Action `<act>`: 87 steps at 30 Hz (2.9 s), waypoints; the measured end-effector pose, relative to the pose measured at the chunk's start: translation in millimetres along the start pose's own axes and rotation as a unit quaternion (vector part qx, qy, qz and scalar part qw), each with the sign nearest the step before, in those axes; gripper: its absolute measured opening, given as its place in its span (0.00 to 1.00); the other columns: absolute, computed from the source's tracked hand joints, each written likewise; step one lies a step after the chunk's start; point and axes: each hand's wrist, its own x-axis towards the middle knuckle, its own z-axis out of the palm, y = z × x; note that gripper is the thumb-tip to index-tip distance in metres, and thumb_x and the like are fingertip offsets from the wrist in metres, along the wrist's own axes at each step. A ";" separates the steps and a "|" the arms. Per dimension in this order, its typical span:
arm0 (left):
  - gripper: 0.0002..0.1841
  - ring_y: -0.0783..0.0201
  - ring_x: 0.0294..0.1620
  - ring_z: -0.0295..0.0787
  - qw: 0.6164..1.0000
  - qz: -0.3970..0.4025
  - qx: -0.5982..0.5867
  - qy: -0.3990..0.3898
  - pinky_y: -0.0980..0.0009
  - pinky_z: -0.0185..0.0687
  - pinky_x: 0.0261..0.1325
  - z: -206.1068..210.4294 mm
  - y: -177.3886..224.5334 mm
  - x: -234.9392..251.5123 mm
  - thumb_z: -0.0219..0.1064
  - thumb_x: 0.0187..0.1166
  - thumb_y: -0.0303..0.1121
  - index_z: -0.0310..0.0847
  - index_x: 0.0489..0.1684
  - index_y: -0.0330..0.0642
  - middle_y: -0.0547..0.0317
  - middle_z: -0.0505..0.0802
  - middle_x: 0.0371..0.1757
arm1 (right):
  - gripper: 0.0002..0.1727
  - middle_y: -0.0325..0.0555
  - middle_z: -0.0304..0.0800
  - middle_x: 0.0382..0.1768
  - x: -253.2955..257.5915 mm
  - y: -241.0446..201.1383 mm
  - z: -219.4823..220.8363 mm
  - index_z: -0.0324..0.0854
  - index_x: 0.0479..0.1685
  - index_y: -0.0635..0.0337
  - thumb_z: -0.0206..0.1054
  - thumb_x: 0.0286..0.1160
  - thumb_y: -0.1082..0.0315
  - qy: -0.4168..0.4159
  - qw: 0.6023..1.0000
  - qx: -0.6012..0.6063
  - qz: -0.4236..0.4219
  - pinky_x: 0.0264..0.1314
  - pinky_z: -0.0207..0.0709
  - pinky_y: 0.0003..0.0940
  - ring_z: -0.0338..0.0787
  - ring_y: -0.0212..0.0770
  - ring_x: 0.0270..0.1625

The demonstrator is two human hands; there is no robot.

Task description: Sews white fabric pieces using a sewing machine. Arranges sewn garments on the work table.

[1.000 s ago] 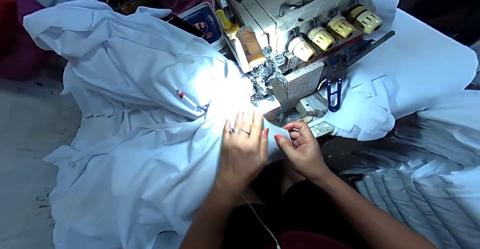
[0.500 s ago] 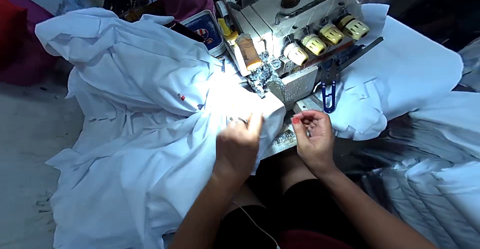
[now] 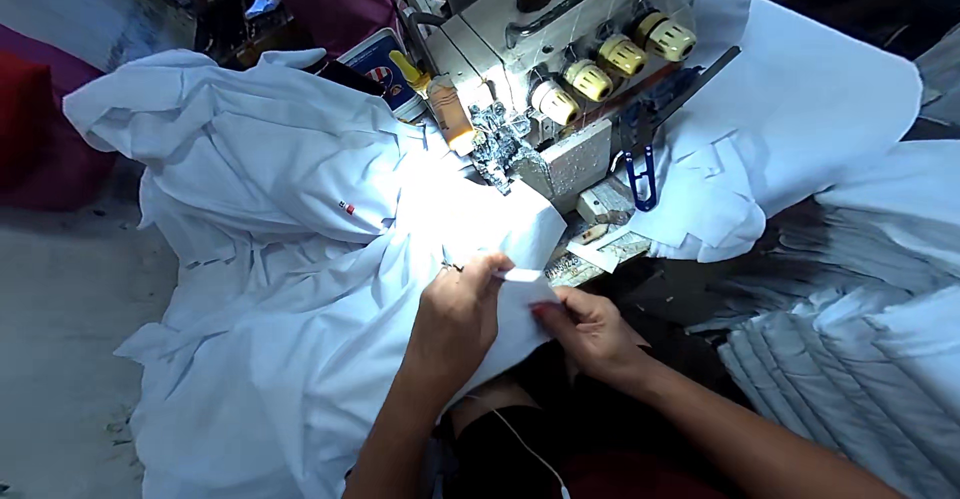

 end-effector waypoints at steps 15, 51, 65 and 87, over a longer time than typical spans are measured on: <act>0.09 0.63 0.38 0.88 0.990 -0.139 0.022 -0.010 0.64 0.81 0.45 23.2 -30.7 45.7 0.63 0.83 0.29 0.90 0.42 0.36 0.53 0.92 0.36 | 0.15 0.57 0.82 0.63 38.1 29.9 -39.2 0.89 0.32 0.73 0.65 0.79 0.67 -0.045 0.996 -0.054 0.063 0.50 0.78 0.11 0.83 0.18 0.49; 0.20 0.36 0.51 0.91 0.976 -0.121 0.169 0.067 0.46 0.85 0.55 38.7 -25.2 42.2 0.62 0.82 0.30 0.77 0.62 0.19 0.29 0.90 0.49 | 0.16 0.29 0.84 0.27 27.8 2.6 -17.5 0.74 0.63 0.71 0.63 0.80 0.72 0.022 0.984 -0.016 0.175 0.31 0.78 0.12 0.82 0.16 0.25; 0.13 0.52 0.63 0.91 0.966 0.089 0.215 0.109 0.44 0.68 0.74 62.8 -13.1 -14.9 0.62 0.79 0.26 0.92 0.49 0.53 0.56 0.97 0.54 | 0.20 0.23 0.83 0.23 23.4 -23.4 -2.9 0.65 0.64 0.67 0.63 0.75 0.78 0.080 0.987 0.025 0.139 0.22 0.73 0.12 0.77 0.15 0.19; 0.26 0.43 0.85 0.72 0.977 -0.119 0.177 -0.009 0.32 0.58 0.82 30.4 -39.4 20.2 0.49 0.90 0.43 0.80 0.77 0.40 0.47 0.82 0.81 | 0.07 0.33 0.89 0.32 28.2 4.2 22.1 0.80 0.49 0.70 0.61 0.82 0.75 -0.008 0.984 0.038 0.173 0.38 0.86 0.18 0.89 0.21 0.32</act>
